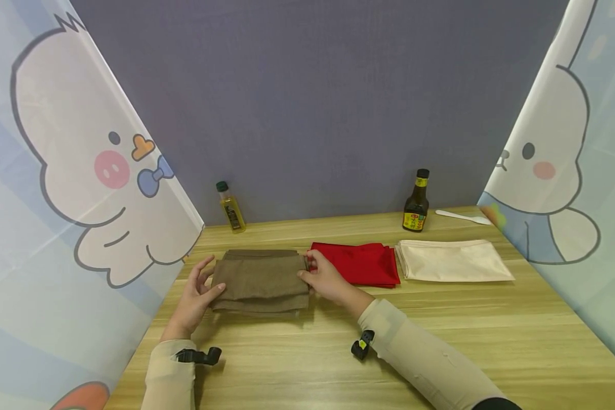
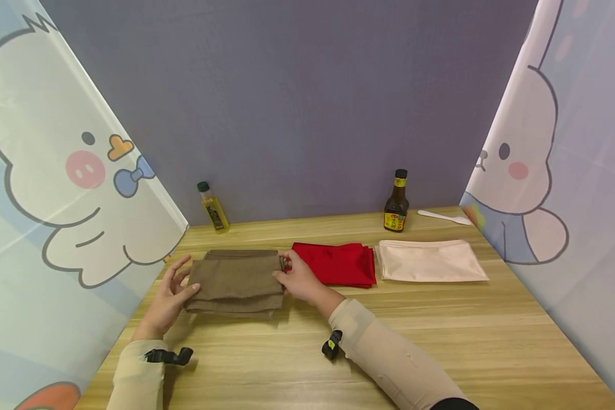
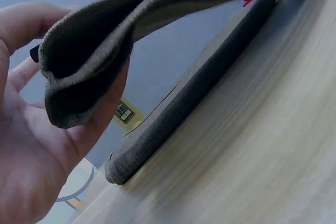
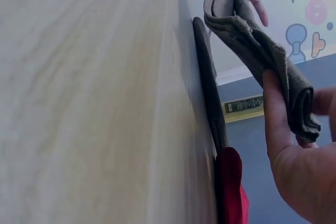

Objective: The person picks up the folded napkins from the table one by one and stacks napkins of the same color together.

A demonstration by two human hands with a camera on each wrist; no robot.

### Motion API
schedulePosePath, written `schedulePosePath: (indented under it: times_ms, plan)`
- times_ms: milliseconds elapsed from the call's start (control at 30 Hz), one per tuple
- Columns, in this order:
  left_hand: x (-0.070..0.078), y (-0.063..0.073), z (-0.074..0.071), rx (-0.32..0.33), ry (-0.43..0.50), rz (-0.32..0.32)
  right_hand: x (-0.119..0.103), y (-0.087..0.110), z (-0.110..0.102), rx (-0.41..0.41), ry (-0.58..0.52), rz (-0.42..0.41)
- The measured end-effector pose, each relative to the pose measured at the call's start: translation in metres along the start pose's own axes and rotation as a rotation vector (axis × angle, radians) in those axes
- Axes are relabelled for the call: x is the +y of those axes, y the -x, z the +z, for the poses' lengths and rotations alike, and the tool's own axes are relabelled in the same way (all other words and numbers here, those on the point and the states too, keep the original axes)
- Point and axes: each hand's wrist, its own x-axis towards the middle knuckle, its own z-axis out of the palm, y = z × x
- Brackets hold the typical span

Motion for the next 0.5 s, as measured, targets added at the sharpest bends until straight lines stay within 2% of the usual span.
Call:
schedulePosePath:
  times_ms: [233, 367, 500]
  plan:
    - [-0.0001, -0.0005, -0.0012, -0.007, -0.008, 0.06, -0.0038, 0.0, -0.0022, -0.064, -0.053, -0.047]
    - [-0.0001, -0.0008, -0.0001, 0.047, -0.036, 0.061, -0.0027, -0.0011, -0.0027, -0.091, -0.08, -0.088]
    - [-0.0012, -0.0004, 0.0007, 0.119, -0.109, 0.014, -0.0018, -0.0014, -0.0035, -0.105, -0.076, -0.123]
